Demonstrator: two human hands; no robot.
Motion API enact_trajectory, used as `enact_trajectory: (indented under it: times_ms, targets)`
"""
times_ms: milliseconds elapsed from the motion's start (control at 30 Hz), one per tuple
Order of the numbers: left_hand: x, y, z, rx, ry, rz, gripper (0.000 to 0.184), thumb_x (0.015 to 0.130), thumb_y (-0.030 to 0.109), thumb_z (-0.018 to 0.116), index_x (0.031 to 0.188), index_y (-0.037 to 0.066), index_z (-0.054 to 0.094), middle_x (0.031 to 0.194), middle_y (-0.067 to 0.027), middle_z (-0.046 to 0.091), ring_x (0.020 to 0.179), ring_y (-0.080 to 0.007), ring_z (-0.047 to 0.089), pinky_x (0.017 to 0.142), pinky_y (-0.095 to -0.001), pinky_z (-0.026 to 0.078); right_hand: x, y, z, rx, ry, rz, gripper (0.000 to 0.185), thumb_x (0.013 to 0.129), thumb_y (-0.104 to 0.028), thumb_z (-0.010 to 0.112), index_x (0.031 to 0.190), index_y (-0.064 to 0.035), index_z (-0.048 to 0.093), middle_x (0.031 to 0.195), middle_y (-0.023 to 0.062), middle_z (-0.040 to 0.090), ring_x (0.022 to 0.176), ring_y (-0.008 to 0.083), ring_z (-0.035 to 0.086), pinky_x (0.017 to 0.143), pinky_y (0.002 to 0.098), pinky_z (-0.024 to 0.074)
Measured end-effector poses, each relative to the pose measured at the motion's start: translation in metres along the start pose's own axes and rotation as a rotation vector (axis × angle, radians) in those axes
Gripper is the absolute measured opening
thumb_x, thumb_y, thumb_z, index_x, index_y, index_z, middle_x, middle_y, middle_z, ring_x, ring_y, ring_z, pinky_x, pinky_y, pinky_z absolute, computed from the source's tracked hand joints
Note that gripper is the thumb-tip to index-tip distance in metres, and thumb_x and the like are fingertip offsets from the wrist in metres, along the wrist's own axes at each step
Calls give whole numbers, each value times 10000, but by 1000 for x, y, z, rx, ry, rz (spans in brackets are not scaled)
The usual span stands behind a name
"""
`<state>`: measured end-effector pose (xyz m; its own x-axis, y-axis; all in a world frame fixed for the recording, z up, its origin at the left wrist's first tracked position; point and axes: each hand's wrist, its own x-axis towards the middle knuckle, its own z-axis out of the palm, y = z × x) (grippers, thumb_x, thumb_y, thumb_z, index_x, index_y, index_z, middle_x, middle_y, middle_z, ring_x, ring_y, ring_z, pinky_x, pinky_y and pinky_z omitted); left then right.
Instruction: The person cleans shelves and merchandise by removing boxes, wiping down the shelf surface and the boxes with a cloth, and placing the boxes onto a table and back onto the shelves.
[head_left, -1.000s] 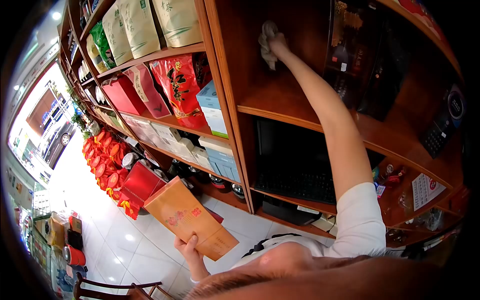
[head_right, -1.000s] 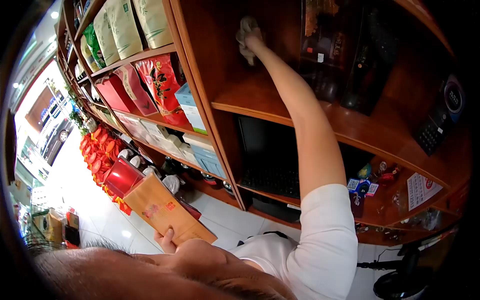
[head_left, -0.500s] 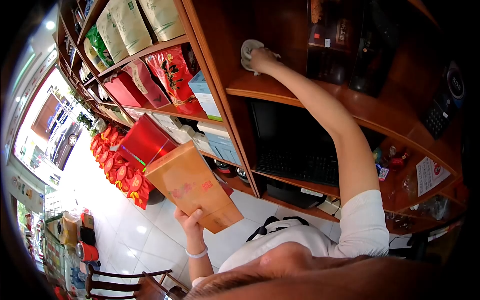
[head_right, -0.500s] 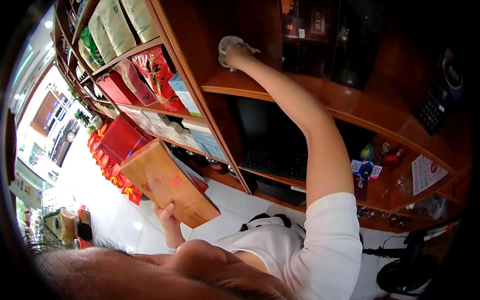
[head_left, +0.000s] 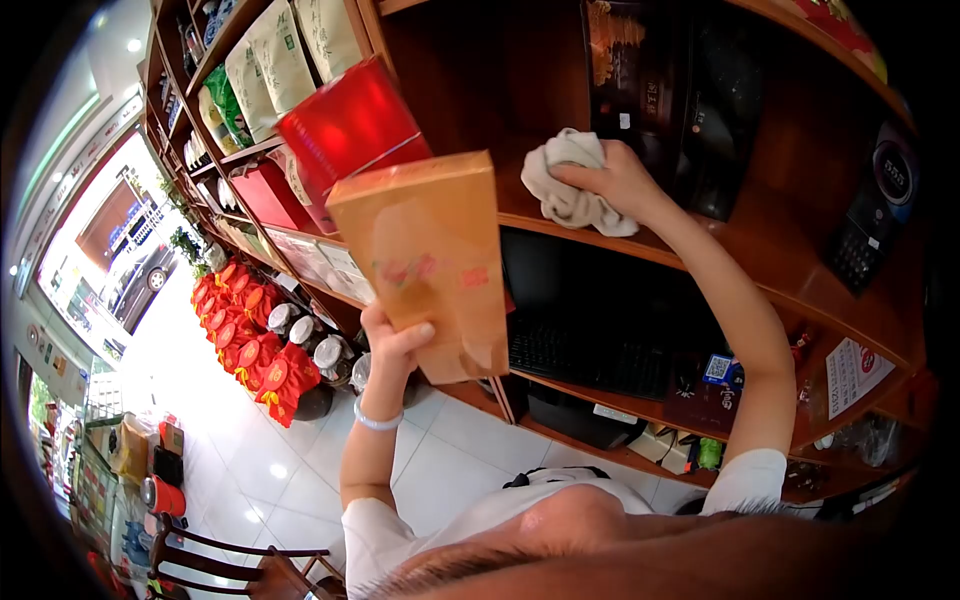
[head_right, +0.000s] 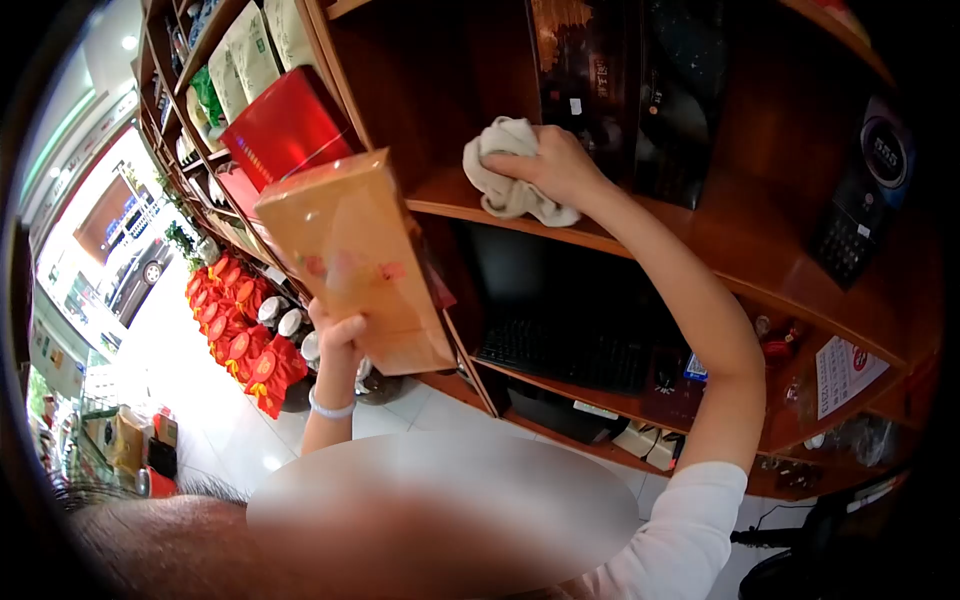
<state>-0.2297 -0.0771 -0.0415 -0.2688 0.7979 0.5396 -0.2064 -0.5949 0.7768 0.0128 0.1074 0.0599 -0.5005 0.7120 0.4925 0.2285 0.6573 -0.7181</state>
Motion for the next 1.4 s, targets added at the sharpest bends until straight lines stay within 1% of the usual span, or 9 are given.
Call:
enact_trajectory:
  times_ms: [267,367,467,633,733,867,1100,1300,1400]
  targets:
    - [76,-12,32,110,-132,217,469,646,105,697,1048,-55,515,959,-102,599,856,-200,584,781,-316,474,-22,-4,-9,15,-111,-102,610,624,-180,705,1162,-11,472,1040,120,570,962,208,546,858,284,409]
    - [89,0,53,65,-145,237,337,637,32,695,952,-52,609,1234,-121,391,1174,-227,347,966,-333,294,-22,-19,-11,98,-139,-152,736,615,-232,748,1235,-17,415,1063,124,560,979,211,538,869,281,403]
    - [105,-3,56,292,-74,376,328,616,40,726,925,-20,634,1194,-113,407,1192,-229,309,986,-333,244,-19,-35,-12,157,-328,-80,917,603,-272,777,1328,4,289,1120,149,534,1017,208,526,889,279,394]
    - [101,-10,68,369,-57,355,322,633,25,730,937,-15,632,1200,-99,373,1151,-186,352,936,-310,330,3,-15,5,315,-396,13,779,620,-252,773,1242,26,393,1104,143,543,1005,187,529,872,268,402]
    - [90,-9,73,436,-51,386,347,647,3,719,977,-24,616,1177,-57,323,983,-91,454,704,-215,468,9,-6,19,442,-336,53,607,650,-209,753,1134,40,485,1040,118,573,928,151,552,814,253,433]
    - [85,-13,66,392,-4,371,371,639,28,732,990,-16,619,1204,-68,332,999,-106,457,755,-236,457,6,-1,33,428,-240,17,442,685,-156,722,1037,45,546,942,82,603,816,111,568,731,237,460]
    - [79,-19,59,397,21,281,385,659,80,730,1011,-18,612,1288,-109,304,1113,-151,406,845,-283,418,6,6,34,514,-293,53,541,657,-197,745,1078,56,518,934,97,606,830,139,580,746,246,461]
    - [86,-7,54,248,56,258,253,834,94,537,1065,16,604,1243,-122,364,1096,-213,382,959,-297,273,-22,0,15,444,-173,-12,581,659,-206,747,1100,73,493,969,125,593,841,153,585,753,246,464]
    - [93,-14,48,670,98,419,312,768,43,586,1070,111,622,1198,-133,399,971,-202,432,906,-283,324,-35,-1,-7,479,-60,59,569,664,-179,742,1103,74,484,978,125,589,842,156,586,744,237,467]
